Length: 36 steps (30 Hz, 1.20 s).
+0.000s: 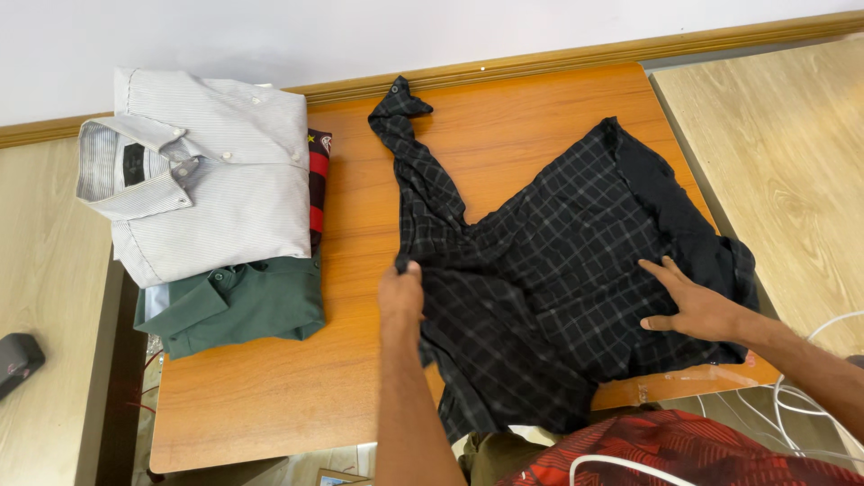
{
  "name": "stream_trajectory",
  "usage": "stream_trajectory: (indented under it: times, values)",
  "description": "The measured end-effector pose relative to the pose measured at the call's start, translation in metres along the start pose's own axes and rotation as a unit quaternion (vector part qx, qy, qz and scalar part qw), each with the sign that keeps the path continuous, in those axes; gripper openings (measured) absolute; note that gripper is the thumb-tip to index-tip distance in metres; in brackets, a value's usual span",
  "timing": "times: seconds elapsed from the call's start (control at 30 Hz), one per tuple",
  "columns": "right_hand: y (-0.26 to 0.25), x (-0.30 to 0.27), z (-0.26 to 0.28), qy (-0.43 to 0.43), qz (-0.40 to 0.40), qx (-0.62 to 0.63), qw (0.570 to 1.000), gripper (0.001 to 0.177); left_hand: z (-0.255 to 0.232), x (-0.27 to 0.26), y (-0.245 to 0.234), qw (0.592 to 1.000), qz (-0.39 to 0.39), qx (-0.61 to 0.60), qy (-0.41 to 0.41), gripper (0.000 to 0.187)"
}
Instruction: The person folds a dark plaid shirt on a wooden table, then picks up and unfolds a green shirt and a striped shirt, placing them back on the table. The person continues to handle several shirts, including a red and black striped shirt, without completing the folding process.
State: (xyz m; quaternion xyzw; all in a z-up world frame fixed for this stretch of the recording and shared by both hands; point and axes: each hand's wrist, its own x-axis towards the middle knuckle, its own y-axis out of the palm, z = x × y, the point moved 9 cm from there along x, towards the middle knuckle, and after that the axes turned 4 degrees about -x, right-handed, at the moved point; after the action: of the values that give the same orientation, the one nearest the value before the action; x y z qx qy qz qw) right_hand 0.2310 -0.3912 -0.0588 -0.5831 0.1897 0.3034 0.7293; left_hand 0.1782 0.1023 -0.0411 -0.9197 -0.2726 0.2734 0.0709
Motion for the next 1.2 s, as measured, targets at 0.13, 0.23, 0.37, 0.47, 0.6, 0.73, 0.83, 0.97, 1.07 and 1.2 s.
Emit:
stream_trajectory:
  times: [0.13,0.23,0.37,0.47,0.6,0.73,0.83,0.97,1.07,1.2]
  values:
    - [0.001,0.002,-0.023,0.062,-0.015,-0.026,0.998,0.119,-0.064,0.041,-0.052,0.990,-0.060,-0.097,0.078,0.029]
    - [0.004,0.008,-0.046,0.109,-0.021,-0.071,0.991,0.118,-0.111,0.055,-0.074,0.980,-0.106,-0.056,0.158,0.022]
    - [0.005,0.016,-0.092,0.181,-0.010,-0.157,0.971,0.090,-0.127,0.072,-0.089,0.974,-0.155,0.035,0.159,0.020]
    - [0.006,0.016,-0.128,0.237,0.038,-0.177,0.954,0.073,-0.125,0.085,-0.093,0.973,-0.132,0.101,0.158,0.033]
    - [-0.006,0.014,-0.138,0.278,0.057,-0.186,0.941,0.065,-0.093,0.077,-0.077,0.958,-0.070,0.269,0.064,0.077]
    - [-0.052,0.015,-0.087,0.190,-0.105,-0.167,0.962,0.049,-0.048,0.026,-0.075,0.932,-0.070,0.347,-0.080,0.103]
    - [-0.073,0.012,-0.037,0.066,-0.212,-0.138,0.965,0.050,-0.027,-0.026,-0.069,0.921,-0.101,0.357,-0.115,0.112]
    - [-0.045,0.020,-0.013,-0.005,-0.131,-0.038,0.991,0.088,0.006,-0.082,-0.045,0.928,-0.065,0.344,-0.125,0.109]
    - [-0.012,0.028,-0.021,0.048,-0.025,-0.075,0.996,0.116,0.025,-0.097,-0.030,0.963,-0.064,0.245,-0.098,0.102]
    - [-0.002,0.039,-0.026,0.078,0.047,-0.157,0.983,0.131,0.045,-0.100,-0.011,0.973,-0.020,0.230,-0.022,0.071]
